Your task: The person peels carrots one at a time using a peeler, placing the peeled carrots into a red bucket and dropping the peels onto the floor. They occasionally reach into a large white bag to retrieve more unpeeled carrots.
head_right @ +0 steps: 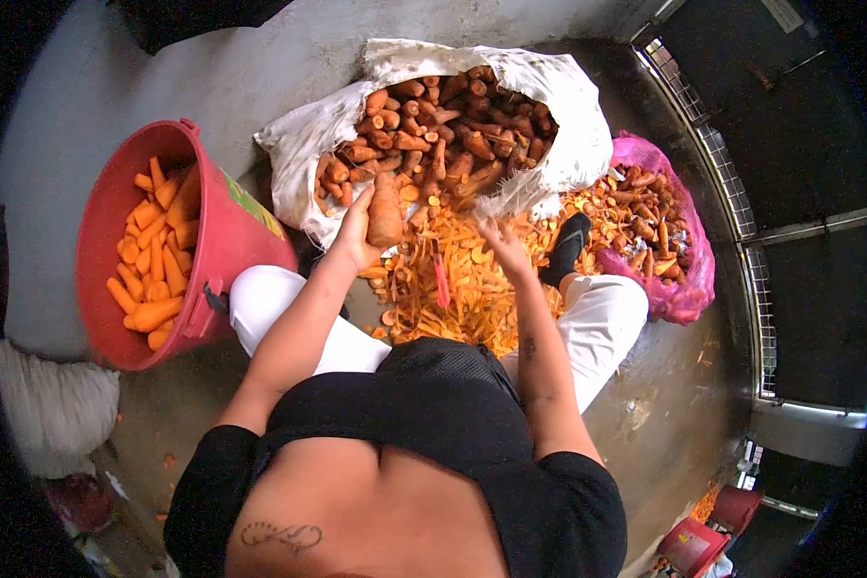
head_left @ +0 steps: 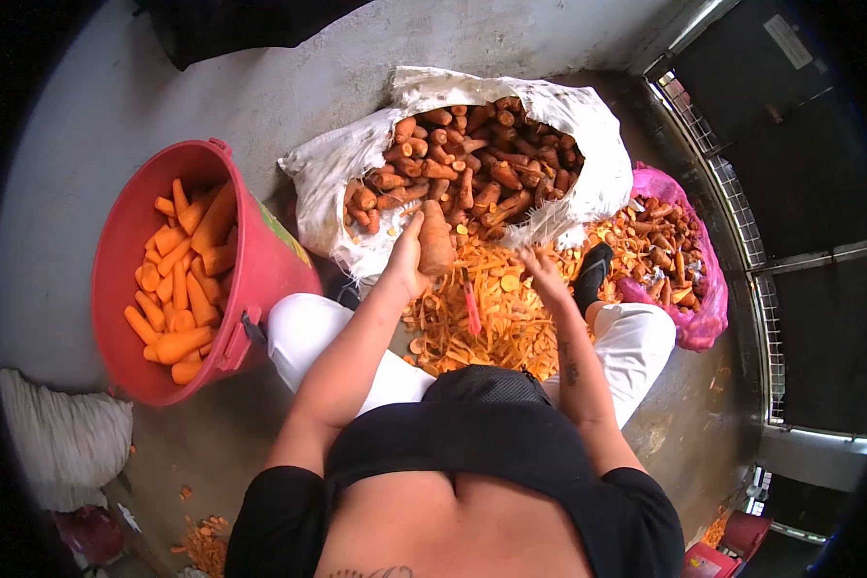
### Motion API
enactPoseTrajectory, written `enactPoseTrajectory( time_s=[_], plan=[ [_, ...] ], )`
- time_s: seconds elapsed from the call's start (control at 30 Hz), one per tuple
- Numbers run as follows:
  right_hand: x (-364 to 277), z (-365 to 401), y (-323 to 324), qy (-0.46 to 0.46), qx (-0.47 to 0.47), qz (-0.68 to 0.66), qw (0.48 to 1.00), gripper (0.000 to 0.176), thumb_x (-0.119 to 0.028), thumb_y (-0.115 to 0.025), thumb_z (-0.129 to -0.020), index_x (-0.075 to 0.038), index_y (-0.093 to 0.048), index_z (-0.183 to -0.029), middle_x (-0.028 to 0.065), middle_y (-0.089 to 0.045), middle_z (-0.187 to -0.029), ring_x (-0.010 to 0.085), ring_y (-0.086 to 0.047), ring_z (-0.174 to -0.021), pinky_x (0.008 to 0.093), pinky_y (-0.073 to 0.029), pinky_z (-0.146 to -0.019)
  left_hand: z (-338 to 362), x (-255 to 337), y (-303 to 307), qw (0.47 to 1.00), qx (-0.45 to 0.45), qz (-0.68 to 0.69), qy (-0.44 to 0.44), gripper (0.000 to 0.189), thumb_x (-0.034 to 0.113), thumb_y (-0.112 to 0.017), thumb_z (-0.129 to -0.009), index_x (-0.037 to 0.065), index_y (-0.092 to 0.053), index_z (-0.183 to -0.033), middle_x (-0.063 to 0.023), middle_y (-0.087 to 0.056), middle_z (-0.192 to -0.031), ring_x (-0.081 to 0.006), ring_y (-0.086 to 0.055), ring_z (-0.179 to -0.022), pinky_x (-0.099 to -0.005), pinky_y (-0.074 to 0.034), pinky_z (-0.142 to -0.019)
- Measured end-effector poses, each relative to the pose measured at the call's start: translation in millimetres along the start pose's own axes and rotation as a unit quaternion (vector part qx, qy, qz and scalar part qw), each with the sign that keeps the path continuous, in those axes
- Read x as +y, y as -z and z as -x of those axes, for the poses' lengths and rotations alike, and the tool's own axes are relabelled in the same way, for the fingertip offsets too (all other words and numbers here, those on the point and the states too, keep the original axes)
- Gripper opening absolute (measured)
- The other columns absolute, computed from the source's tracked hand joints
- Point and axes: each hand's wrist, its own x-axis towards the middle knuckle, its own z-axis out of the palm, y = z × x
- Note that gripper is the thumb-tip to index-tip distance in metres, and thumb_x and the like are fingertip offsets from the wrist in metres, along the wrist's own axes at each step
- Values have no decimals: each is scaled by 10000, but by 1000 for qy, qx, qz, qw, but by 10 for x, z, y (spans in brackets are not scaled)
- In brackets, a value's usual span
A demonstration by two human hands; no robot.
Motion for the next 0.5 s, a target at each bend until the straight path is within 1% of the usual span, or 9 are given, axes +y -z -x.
enactPoseTrajectory(
  time_s=[0.03, 0.07, 0.17, 0.2, 0.27, 0.3, 0.4, 0.43, 0.5],
  plan=[
    [-657, 266, -31, 4, -33, -13, 999, 763, -539, -525, -896, 18, -357, -1390, 175, -552, -1248, 135, -521, -875, 240, -415, -683, 47, -6, -9, 1000, 1, 10, 1, 407, 435, -440, -957, 105, -511, -1184, -61, -584, -984, -202, -599, -840, -350, -529, -693],
    [-740, 261, -37, 29, -29, -40, 998, 639, -477, -489, -938, 6, -418, -1350, 124, -606, -1134, 112, -524, -810, 233, -420, -655, 115, 0, -49, 1000, 0, 18, 4, 400, 437, -437, -958, 103, -520, -1164, -62, -589, -973, -197, -604, -835, -342, -527, -701],
    [-1176, 406, 3, 86, -74, 56, 992, 389, -327, -507, -967, 2, -550, -1170, 4, -590, -843, 68, -527, -698, 197, -418, -630, 185, 10, -68, 999, -42, 13, 23, 400, 435, -427, -961, 93, -530, -1143, -69, -601, -961, -195, -612, -828, -332, -524, -703],
    [-1179, 395, 36, 115, -84, 63, 988, 350, -303, -532, -959, -22, -562, -1165, 6, -599, -814, 76, -542, -697, 224, -441, -651, 196, -2, -56, 998, -62, 9, 30, 403, 433, -423, -962, 89, -531, -1142, -72, -604, -960, -196, -613, -827, -331, -524, -700],
    [-1497, 484, 96, 117, -120, 179, 970, 380, -347, -514, -953, -67, -561, -1205, 71, -658, -860, 134, -616, -782, 290, -485, -711, 146, 4, -48, 998, -51, -2, 34, 398, 431, -426, -959, 95, -530, -1147, -87, -600, -916, -213, -609, -747, -352, -526, -644],
    [-1616, 501, 135, 104, -115, 225, 962, 351, -347, -527, -944, -111, -579, -1199, 70, -675, -860, 137, -632, -803, 293, -491, -722, 130, 8, -40, 998, -45, -5, 34, 396, 430, -428, -958, 98, -530, -1149, -94, -598, -894, -221, -607, -708, -362, -527, -615],
    [-1695, 332, 226, 213, -93, 324, 917, 291, -318, -546, -929, -74, -650, -1048, 99, -655, -719, 203, -649, -684, 341, -496, -628, 126, -4, -44, 999, -16, -12, 31, 416, 463, -433, -948, 96, -529, -1117, -103, -597, -855, -227, -605, -692, -360, -520, -579],
    [-1680, 263, 227, 223, -79, 342, 909, 295, -326, -541, -929, -65, -660, -998, 104, -645, -700, 220, -641, -664, 360, -490, -610, 75, -32, 20, 998, -31, -18, 46, 429, 479, -433, -943, 88, -525, -1094, -100, -600, -839, -231, -613, -697, -365, -516, -572],
    [-1597, 160, 200, 238, -49, 372, 896, 330, -342, -532, -929, -48, -679, -897, 115, -625, -662, 253, -626, -624, 397, -478, -574, -3, -113, 41, 997, 7, -59, 47, 417, 466, -436, -948, 89, -517, -1109, -80, -595, -897, -219, -617, -726, -379, -530, -604]
  ],
)
